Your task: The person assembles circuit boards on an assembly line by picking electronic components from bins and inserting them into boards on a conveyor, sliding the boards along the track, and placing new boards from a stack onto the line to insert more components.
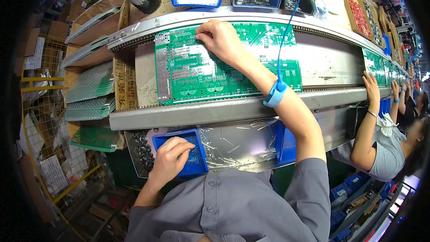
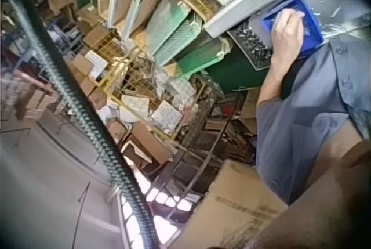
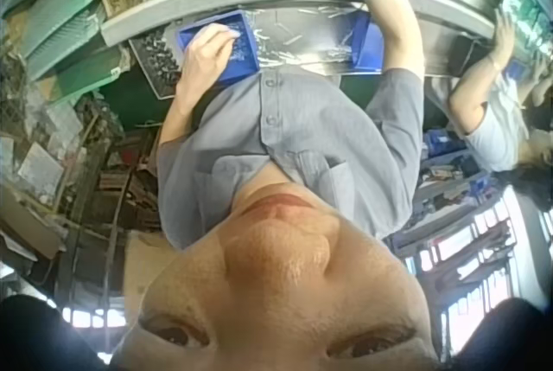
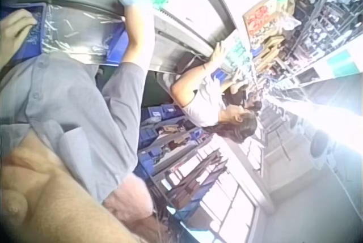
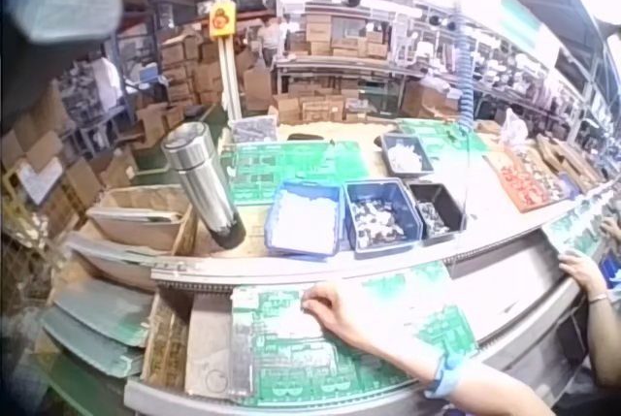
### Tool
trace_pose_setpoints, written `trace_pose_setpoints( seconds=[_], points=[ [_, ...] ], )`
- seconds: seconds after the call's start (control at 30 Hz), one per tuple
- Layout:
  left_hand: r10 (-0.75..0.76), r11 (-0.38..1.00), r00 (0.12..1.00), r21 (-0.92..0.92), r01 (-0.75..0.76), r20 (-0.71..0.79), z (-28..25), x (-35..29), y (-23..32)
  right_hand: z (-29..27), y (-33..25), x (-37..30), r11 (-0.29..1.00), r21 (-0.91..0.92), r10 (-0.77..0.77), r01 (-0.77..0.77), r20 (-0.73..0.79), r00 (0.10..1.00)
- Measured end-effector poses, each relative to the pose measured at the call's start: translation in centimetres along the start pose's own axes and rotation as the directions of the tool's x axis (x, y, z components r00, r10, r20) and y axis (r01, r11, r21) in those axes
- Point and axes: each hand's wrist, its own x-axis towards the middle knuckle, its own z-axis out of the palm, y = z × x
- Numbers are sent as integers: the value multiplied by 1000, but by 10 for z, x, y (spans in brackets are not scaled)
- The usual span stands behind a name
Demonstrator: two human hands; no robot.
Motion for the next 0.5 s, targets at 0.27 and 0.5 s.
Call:
trace_pose_setpoints(
  seconds=[0.27, 0.5],
  points=[
    [10, 999, 1000, -47, -11, -16, -1, 0, -2, 6, 5, -2, 995, -64, -79, 77, -26, 997],
    [29, 994, 999, -104, -31, -22, -13, 5, 4, -5, -2, -5, 957, -170, -233, 234, 24, 972]
  ],
)
